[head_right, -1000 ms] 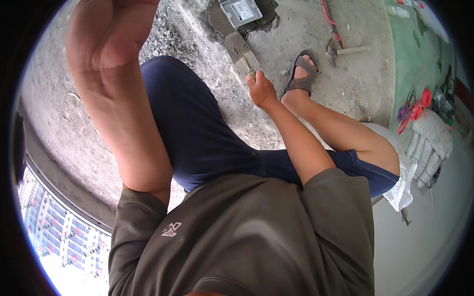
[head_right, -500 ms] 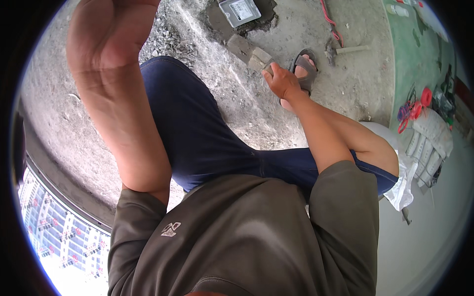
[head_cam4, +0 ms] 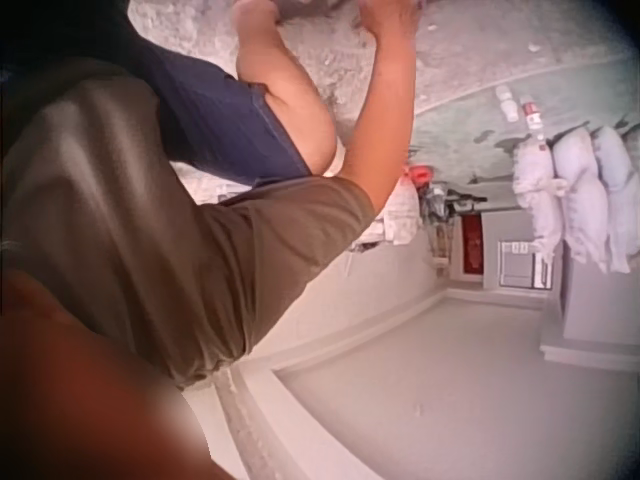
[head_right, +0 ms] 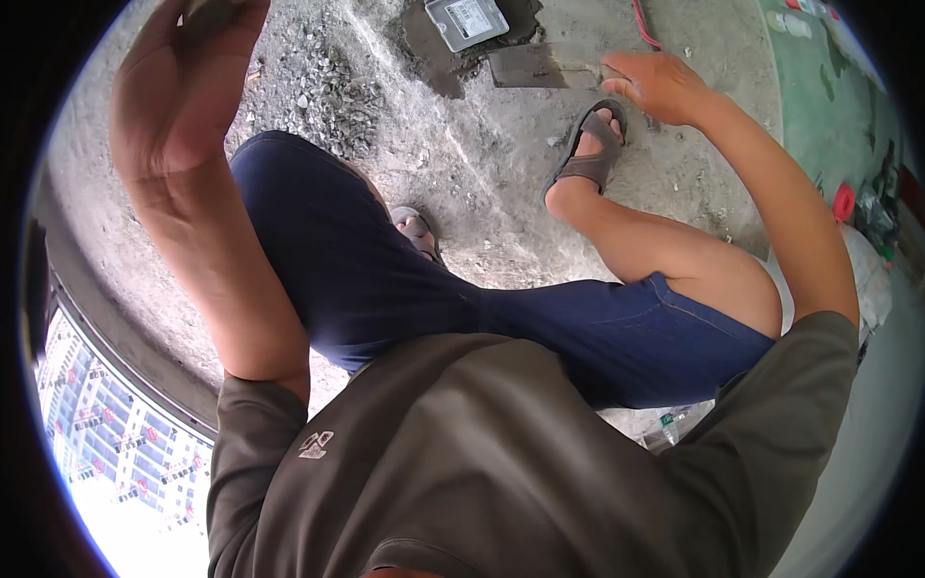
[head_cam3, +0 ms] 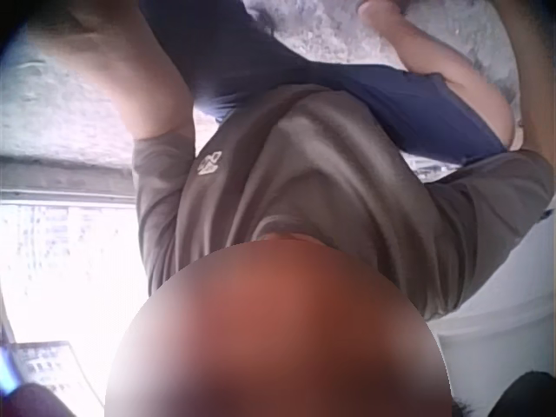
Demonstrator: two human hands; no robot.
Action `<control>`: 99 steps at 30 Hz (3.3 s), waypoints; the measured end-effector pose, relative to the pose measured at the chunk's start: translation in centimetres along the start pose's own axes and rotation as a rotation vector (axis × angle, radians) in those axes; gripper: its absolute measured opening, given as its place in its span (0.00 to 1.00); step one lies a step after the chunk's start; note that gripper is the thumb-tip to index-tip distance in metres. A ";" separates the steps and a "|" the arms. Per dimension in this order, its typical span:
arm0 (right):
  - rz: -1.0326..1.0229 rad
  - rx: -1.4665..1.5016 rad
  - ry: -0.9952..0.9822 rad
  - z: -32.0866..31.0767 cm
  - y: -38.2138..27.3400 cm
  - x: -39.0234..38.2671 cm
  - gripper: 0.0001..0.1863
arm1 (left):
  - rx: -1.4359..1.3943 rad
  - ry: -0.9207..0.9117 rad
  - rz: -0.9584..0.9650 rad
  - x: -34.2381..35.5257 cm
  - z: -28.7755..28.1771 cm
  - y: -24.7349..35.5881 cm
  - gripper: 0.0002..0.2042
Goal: Installing an electrical junction box into a concrete floor using mortar.
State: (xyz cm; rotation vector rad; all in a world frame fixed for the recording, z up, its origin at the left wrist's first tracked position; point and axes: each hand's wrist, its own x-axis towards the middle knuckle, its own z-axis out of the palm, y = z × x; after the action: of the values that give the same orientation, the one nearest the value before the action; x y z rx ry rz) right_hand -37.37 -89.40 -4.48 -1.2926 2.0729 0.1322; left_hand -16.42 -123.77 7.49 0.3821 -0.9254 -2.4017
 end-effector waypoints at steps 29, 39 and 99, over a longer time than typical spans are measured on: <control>-0.074 0.078 0.071 4.7 3.3 7.6 0.23 | 0.260 0.208 -0.095 -1.9 -9.6 7.9 0.26; -0.054 0.053 0.015 4.5 6.2 10.2 0.25 | 0.258 0.196 -0.123 -1.9 -9.9 8.0 0.27; 0.126 0.547 -0.094 13.3 -5.3 5.1 0.29 | 0.245 0.116 -0.224 -0.8 -11.1 7.3 0.22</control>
State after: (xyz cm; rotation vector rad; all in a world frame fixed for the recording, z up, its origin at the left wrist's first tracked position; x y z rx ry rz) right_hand -27.82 -90.28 -16.30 -0.8079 1.9229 -0.2955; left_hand -8.14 -133.82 4.50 0.7441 -1.1814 -2.4364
